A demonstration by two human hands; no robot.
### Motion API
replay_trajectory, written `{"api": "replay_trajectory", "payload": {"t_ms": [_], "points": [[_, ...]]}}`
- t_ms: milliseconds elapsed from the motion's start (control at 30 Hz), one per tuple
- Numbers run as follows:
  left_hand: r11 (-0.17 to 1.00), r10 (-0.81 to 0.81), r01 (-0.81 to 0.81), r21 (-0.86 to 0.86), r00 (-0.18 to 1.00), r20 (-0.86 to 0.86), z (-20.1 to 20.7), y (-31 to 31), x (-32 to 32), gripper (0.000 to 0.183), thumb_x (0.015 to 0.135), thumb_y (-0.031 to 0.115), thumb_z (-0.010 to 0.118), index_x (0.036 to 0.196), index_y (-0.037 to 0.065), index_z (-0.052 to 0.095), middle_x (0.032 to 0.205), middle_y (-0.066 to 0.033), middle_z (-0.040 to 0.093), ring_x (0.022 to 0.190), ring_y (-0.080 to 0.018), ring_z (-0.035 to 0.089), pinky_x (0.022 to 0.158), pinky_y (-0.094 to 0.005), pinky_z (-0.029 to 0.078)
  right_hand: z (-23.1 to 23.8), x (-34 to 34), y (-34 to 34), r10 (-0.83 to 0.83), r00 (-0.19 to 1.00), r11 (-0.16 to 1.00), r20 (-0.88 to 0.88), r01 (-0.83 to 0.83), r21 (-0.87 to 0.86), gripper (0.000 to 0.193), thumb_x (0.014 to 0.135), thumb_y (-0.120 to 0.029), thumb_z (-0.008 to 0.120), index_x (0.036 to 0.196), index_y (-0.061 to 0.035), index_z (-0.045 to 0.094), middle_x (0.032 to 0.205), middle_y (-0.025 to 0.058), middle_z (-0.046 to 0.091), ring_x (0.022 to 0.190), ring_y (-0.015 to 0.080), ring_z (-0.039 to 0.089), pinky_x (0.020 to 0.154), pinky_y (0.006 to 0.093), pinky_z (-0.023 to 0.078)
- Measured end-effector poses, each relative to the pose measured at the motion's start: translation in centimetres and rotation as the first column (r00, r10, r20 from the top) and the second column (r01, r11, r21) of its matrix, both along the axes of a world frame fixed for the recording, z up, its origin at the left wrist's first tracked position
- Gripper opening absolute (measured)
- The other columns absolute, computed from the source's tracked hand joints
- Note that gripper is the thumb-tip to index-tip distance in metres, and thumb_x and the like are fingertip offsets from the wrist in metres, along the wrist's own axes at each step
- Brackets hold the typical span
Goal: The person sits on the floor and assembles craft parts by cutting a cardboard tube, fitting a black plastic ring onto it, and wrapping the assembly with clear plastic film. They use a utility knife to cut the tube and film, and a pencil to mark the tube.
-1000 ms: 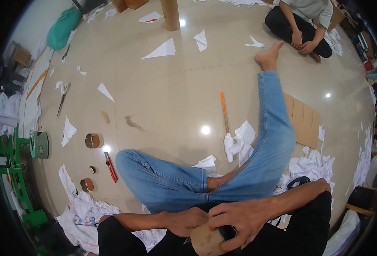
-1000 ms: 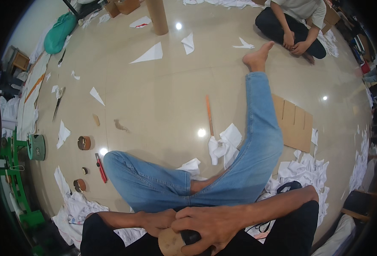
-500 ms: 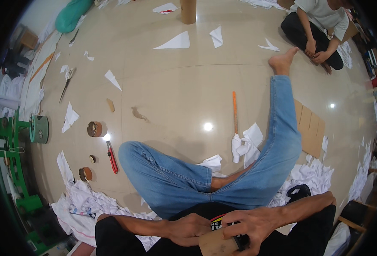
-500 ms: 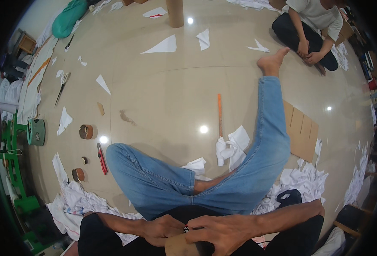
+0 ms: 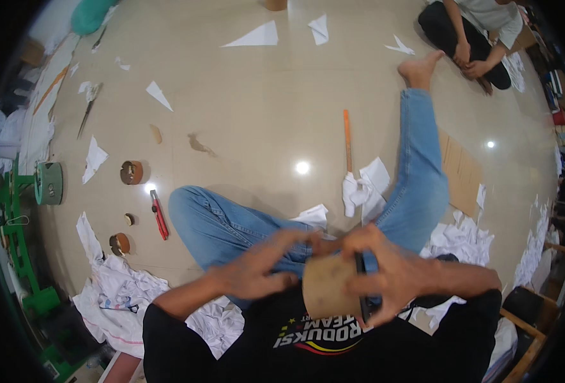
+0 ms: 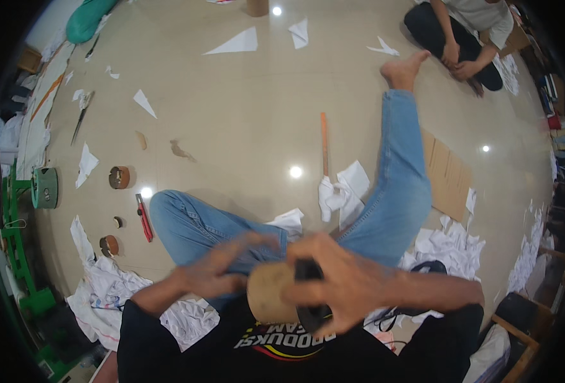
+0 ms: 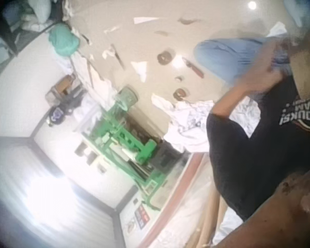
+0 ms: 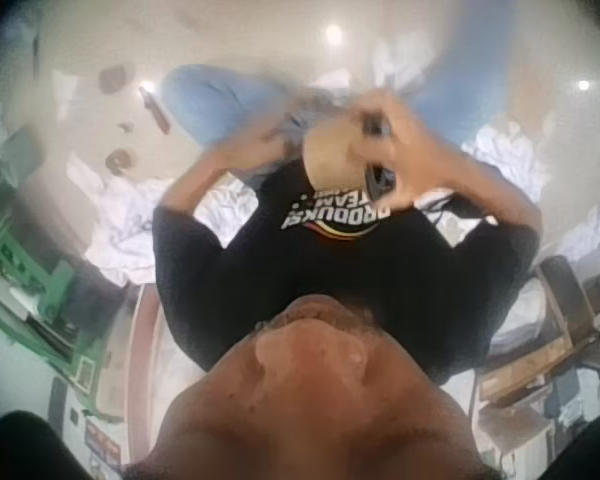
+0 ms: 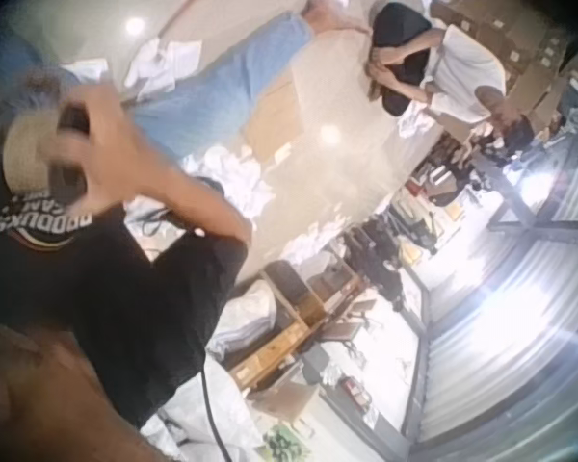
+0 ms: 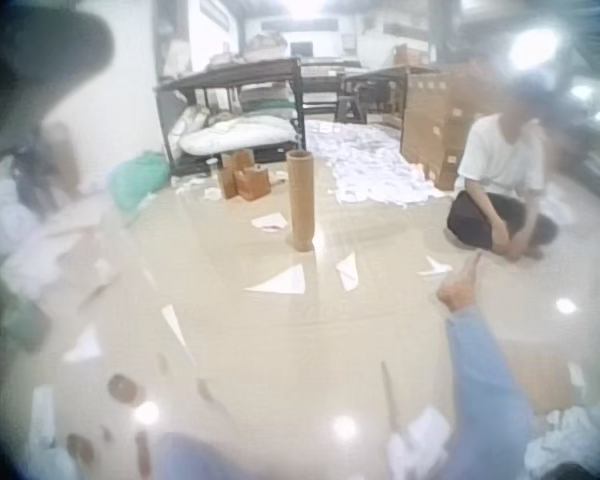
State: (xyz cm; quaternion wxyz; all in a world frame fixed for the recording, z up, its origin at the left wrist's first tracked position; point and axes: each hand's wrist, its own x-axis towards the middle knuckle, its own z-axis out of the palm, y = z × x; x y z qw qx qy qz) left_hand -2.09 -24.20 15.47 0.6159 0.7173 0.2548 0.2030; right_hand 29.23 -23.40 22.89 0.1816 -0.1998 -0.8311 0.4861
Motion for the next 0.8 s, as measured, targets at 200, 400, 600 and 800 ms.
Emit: {"api": "replay_trajectory", "payload": {"t_ms": [200, 400, 600, 800], "points": [[0.951, -0.243, 0.220, -0.218, 0.966, -0.085, 4.5, 5.9, 0.7, 0.100, 0.074, 0.024, 0.088, 0.158, -0.001, 0.042, 0.142, -0.0204, 0.064, 0.132, -0.0346, 0.064, 0.113, -0.0428, 0.049, 0.1, -1.8, 2.1, -0.093, 0.994, 0.995, 0.058, 0.091, 0.037, 0.080, 0.059, -0.027, 0.098, 0.129, -0.0139, 0.063, 0.134, 0.0223, 0.045, 0.118, 0.0435, 0.052, 0.097, 0.0523, 0.050], [0.783, -0.534, 0.501, -0.369, 0.846, 0.016, 5.0, 5.7, 3.5, 0.083, 0.070, 0.039, 0.100, 0.133, 0.000, 0.063, 0.119, -0.0163, 0.074, 0.108, -0.0289, 0.073, 0.097, -0.0365, 0.057, -0.2, -3.7, 0.7, 0.127, 0.990, 0.976, -0.054, -0.115, 0.185, 0.089, 0.059, -0.029, 0.097, 0.139, -0.0244, 0.058, 0.134, 0.0211, 0.046, 0.112, 0.0414, 0.057, 0.088, 0.0489, 0.054], [0.917, -0.244, 0.299, -0.265, 0.945, 0.219, 4.3, -2.2, 3.6, 0.069, 0.070, 0.035, 0.100, 0.123, 0.004, 0.068, 0.116, -0.0170, 0.074, 0.098, -0.0294, 0.075, 0.083, -0.0414, 0.060, 0.8, -3.5, -2.3, 0.255, 0.967, 0.957, -0.030, -0.247, 0.150, 0.096, 0.058, -0.033, 0.097, 0.143, -0.0294, 0.054, 0.132, 0.0220, 0.046, 0.114, 0.0411, 0.058, 0.080, 0.0445, 0.057], [0.889, -0.269, 0.195, -0.414, 0.955, -0.128, 7.5, -3.5, 2.6, 0.069, 0.072, 0.037, 0.097, 0.125, 0.004, 0.067, 0.112, -0.0173, 0.073, 0.096, -0.0317, 0.075, 0.084, -0.0412, 0.060, 1.0, -2.5, -2.0, 0.158, 0.978, 0.985, -0.134, -0.147, 0.085, 0.076, 0.071, -0.029, 0.093, 0.137, -0.0250, 0.056, 0.122, 0.0208, 0.056, 0.102, 0.0380, 0.064, 0.075, 0.0419, 0.059]]}}
